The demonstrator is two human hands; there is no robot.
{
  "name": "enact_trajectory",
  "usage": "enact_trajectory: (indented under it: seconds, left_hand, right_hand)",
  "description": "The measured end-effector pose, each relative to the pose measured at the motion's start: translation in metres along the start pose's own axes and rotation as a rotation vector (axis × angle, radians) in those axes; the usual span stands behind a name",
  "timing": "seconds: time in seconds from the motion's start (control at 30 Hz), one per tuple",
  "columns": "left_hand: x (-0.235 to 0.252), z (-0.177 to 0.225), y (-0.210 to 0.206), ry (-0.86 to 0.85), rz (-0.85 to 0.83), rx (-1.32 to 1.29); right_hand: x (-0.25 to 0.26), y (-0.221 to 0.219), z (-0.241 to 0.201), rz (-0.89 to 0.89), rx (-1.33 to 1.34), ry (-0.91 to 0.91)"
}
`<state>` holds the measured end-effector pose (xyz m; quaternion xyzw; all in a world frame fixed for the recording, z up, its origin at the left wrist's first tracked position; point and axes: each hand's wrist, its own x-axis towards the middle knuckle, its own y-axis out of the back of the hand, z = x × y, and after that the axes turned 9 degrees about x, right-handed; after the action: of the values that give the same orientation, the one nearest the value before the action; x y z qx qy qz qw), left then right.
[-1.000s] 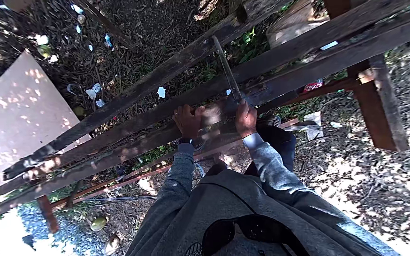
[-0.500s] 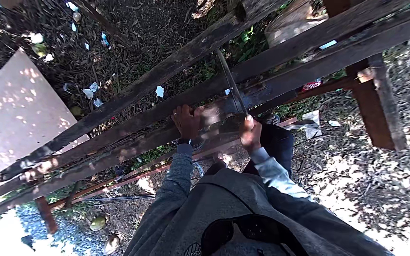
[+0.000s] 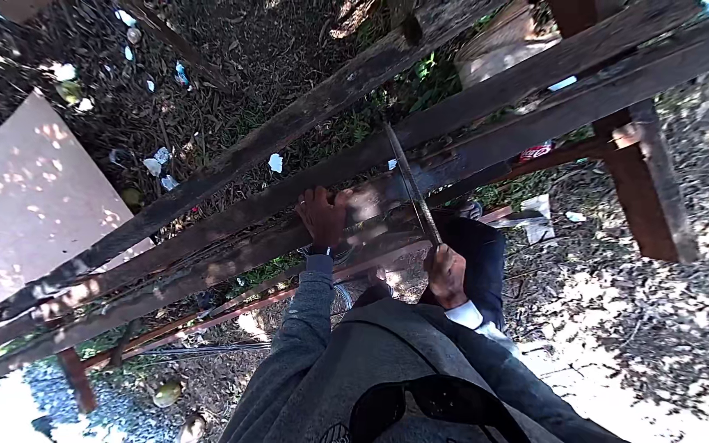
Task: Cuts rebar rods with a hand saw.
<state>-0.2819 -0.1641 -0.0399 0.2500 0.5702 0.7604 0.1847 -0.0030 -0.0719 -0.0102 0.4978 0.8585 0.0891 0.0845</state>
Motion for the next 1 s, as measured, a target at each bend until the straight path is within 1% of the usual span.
enact_trajectory:
  seconds: [0.1,0.17,0.2,0.27,0.33,0.4,0.47,0.5,0.53,0.6,0.67,0.7,0.73,0.77,0.8,0.87,0.93,1.0]
  left_hand:
    - [-0.002,-0.004,-0.002,0.0,-0.023,0.013]
    - [-0.001,-0.005,0.001,-0.003,-0.025,0.021]
    - [0.001,-0.003,0.001,0.0,-0.022,0.022]
    - [0.006,0.002,0.002,0.029,0.002,0.012]
    - [0.014,0.009,0.004,0.086,0.035,0.007]
    - [0.015,0.012,0.004,0.089,0.042,-0.004]
    - [0.007,0.008,0.007,0.059,0.027,-0.003]
    - [0.001,0.005,0.009,0.017,0.005,0.001]
    - [-0.004,0.001,0.008,-0.019,0.005,0.01]
    - [0.0,-0.001,0.001,-0.021,0.016,0.01]
    - [0.011,0.006,-0.001,0.047,0.044,0.015]
    - [0.011,0.008,0.0,0.071,0.041,0.02]
    - [0.011,0.007,0.001,0.073,0.037,0.023]
    - [0.009,0.005,0.002,0.054,0.031,0.022]
    - [0.002,0.002,0.003,0.012,0.014,0.025]
    - [0.0,-0.002,0.001,-0.012,0.009,0.03]
    - [-0.001,-0.003,0.001,-0.015,0.005,0.025]
    - [-0.005,-0.001,0.001,-0.02,0.006,0.015]
  right_hand:
    - [0.068,-0.036,-0.005,-0.016,-0.089,-0.014]
    - [0.087,-0.049,-0.011,-0.031,-0.099,-0.012]
    - [0.088,-0.048,-0.013,-0.031,-0.093,-0.009]
    - [0.073,-0.039,-0.008,-0.012,-0.086,0.002]
    - [0.034,-0.024,0.011,0.011,-0.033,-0.003]
    - [-0.01,-0.001,0.022,0.016,0.101,-0.003]
    - [-0.04,0.014,0.015,0.0,0.193,0.003]
    - [-0.042,0.017,0.007,0.001,0.193,-0.001]
    - [-0.033,0.015,0.0,0.009,0.157,-0.008]
    - [0.009,-0.005,-0.013,0.014,-0.004,-0.015]
    - [0.062,-0.033,-0.016,-0.002,-0.1,-0.028]
    - [0.079,-0.043,-0.021,-0.012,-0.124,-0.058]
    - [0.089,-0.05,-0.027,-0.011,-0.127,-0.088]
    - [0.093,-0.052,-0.027,-0.013,-0.113,-0.079]
    - [0.089,-0.048,-0.022,-0.017,-0.087,-0.047]
    - [0.068,-0.035,-0.005,-0.009,-0.038,0.009]
    - [0.024,-0.013,0.01,0.0,-0.004,-0.009]
    - [-0.019,0.009,0.012,-0.003,0.077,-0.017]
